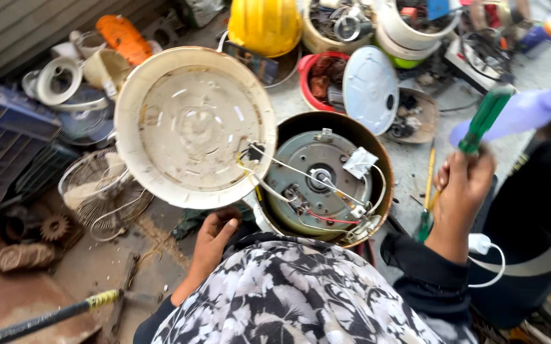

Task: The person unscrews the base of a rice cooker using a screwdriver, removes the plastic casing to reveal the internal heating element and wiring, and then uses a screwdriver and pliers to manipulate the electrical connections.

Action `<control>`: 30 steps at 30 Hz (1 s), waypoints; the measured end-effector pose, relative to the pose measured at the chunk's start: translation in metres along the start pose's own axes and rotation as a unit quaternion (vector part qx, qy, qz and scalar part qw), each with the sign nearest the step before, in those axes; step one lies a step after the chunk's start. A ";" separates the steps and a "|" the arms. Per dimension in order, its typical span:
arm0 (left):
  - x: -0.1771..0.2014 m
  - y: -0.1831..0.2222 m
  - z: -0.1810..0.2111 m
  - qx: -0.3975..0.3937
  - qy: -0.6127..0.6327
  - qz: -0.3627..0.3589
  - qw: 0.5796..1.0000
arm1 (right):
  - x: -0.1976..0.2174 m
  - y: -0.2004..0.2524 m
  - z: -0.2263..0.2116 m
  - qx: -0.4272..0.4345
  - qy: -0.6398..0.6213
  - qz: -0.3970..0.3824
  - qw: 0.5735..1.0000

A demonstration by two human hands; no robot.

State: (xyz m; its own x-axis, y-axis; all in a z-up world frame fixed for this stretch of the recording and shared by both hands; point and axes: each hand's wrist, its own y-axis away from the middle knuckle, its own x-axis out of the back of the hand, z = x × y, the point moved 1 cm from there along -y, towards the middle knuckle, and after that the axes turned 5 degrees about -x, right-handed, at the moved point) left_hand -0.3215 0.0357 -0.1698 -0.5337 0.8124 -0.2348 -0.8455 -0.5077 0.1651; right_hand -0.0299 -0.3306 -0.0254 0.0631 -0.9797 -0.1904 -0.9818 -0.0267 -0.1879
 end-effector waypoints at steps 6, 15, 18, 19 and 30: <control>0.003 0.005 0.004 0.003 -0.041 -0.026 0.999 | -0.064 0.005 -0.095 0.168 -0.067 -0.096 0.979; 0.010 0.022 -0.001 0.009 -0.028 0.008 1.000 | -0.105 -0.050 -0.079 0.166 -0.127 -0.198 0.958; 0.015 0.025 0.003 0.000 -0.042 0.022 0.999 | -0.112 -0.062 -0.050 0.127 -0.151 -0.183 0.963; 0.016 0.025 0.004 -0.007 -0.042 0.025 0.999 | -0.112 -0.064 -0.044 0.111 -0.170 -0.185 0.962; 0.007 0.021 0.004 0.007 -0.078 0.026 0.997 | -0.117 -0.072 -0.062 0.158 -0.158 -0.193 0.956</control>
State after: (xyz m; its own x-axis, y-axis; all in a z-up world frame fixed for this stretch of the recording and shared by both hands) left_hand -0.3428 0.0320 -0.1641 -0.5675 0.8200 -0.0748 -0.8156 -0.5474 0.1874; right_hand 0.0223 -0.2261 0.0697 0.5088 -0.7993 -0.3198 -0.7750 -0.2636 -0.5743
